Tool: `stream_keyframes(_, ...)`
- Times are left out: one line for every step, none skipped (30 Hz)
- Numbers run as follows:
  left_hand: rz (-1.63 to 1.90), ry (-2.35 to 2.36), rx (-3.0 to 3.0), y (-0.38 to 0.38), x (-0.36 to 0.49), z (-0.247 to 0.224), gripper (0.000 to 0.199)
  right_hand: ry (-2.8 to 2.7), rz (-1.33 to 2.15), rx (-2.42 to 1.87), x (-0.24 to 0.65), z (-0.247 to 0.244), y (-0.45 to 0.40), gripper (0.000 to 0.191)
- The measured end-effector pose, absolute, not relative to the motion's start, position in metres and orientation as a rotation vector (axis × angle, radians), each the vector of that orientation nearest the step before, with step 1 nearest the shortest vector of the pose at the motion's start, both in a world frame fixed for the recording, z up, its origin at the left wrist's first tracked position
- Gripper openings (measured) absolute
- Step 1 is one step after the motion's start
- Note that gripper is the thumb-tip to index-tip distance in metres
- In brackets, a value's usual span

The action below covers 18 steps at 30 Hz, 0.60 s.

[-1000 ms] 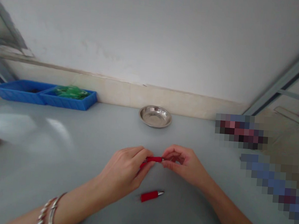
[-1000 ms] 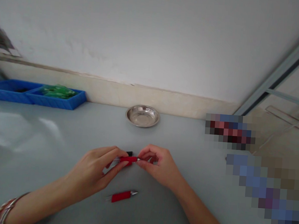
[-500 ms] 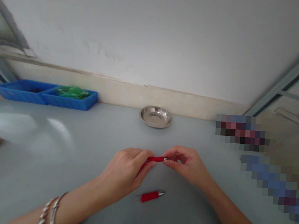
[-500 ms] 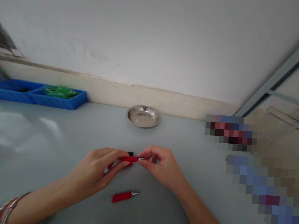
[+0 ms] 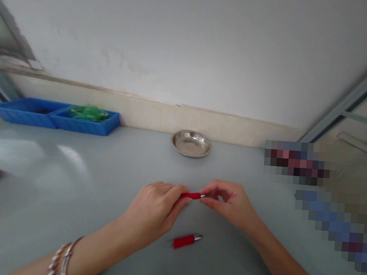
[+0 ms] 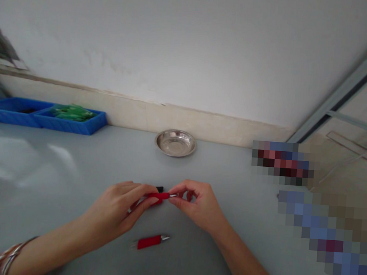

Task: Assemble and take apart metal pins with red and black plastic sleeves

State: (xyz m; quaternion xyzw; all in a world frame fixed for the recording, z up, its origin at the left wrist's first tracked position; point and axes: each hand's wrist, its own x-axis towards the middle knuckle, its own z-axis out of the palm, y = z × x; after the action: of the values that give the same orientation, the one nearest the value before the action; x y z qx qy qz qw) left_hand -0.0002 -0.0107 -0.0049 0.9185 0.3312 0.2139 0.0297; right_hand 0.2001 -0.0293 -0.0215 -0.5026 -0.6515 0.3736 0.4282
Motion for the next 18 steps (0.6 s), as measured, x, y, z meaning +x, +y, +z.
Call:
stream_keyframes(0.652,1.025,2.832,-0.0106,-0.0001,-0.0047,0.03,-1.631,0.926,-1.255,0.2,-0.0214,-0.0293,0.011)
stream_keyframes(0.646,1.029,2.832,-0.0105,0.0001,-0.0045,0.031,-1.636,0.918,-1.256,0.1999,-0.0213,-0.0293,0.011)
stream_keyframes(0.643,1.03,2.831,-0.0104,0.0004,-0.0044,0.031,-1.64,0.907,-1.258,0.1998,-0.0213,-0.0294,0.011)
stream_keyframes(0.643,1.029,2.83,-0.0104,0.0006,-0.0042,0.031,-1.644,0.903,-1.26,0.1998,-0.0213,-0.0294,0.011)
stream_keyframes(0.646,1.027,2.832,-0.0104,0.0009,-0.0041,0.032,-1.645,0.902,-1.257,0.1997,-0.0213,-0.0294,0.011)
stream_keyframes(0.645,1.025,2.835,-0.0104,0.0012,-0.004,0.032,-1.645,0.903,-1.255,0.1996,-0.0214,-0.0295,0.011)
stream_keyframes(0.641,1.024,2.839,-0.0104,0.0015,-0.0039,0.032,-1.645,0.904,-1.254,0.1995,-0.0214,-0.0295,0.012)
stream_keyframes(0.633,1.026,2.841,-0.0104,0.0017,-0.0039,0.032,-1.644,0.907,-1.255,0.1993,-0.0215,-0.0295,0.012)
stream_keyframes(0.624,1.03,2.841,-0.0104,0.0018,-0.0039,0.032,-1.642,0.909,-1.259,0.1992,-0.0216,-0.0295,0.012)
stream_keyframes(0.614,1.032,2.837,-0.0104,0.0018,-0.004,0.032,-1.639,0.914,-1.266,0.199,-0.0215,-0.0295,0.012)
stream_keyframes(0.606,1.031,2.831,-0.0103,0.0018,-0.0041,0.032,-1.635,0.92,-1.274,0.1988,-0.0215,-0.0294,0.012)
stream_keyframes(0.607,1.028,2.824,-0.0103,0.0016,-0.0043,0.032,-1.633,0.928,-1.281,0.1986,-0.0213,-0.0294,0.013)
stream_keyframes(0.613,1.025,2.816,-0.0103,0.0015,-0.0045,0.032,-1.632,0.935,-1.286,0.1985,-0.0211,-0.0293,0.013)
stream_keyframes(0.624,1.02,2.81,-0.0103,0.0013,-0.0047,0.031,-1.632,0.94,-1.29,0.1983,-0.0209,-0.0293,0.013)
stream_keyframes(0.64,1.016,2.806,-0.0104,0.0011,-0.0049,0.031,-1.635,0.945,-1.295,0.1982,-0.0206,-0.0292,0.013)
stream_keyframes(0.656,1.012,2.806,-0.0105,0.001,-0.005,0.031,-1.637,0.949,-1.299,0.1981,-0.0204,-0.0292,0.014)
stream_keyframes(0.667,1.009,2.808,-0.0105,0.0009,-0.0051,0.03,-1.641,0.954,-1.303,0.198,-0.0203,-0.0292,0.014)
stream_keyframes(0.673,1.006,2.811,-0.0106,0.001,-0.0051,0.03,-1.643,0.96,-1.304,0.1979,-0.0202,-0.0291,0.014)
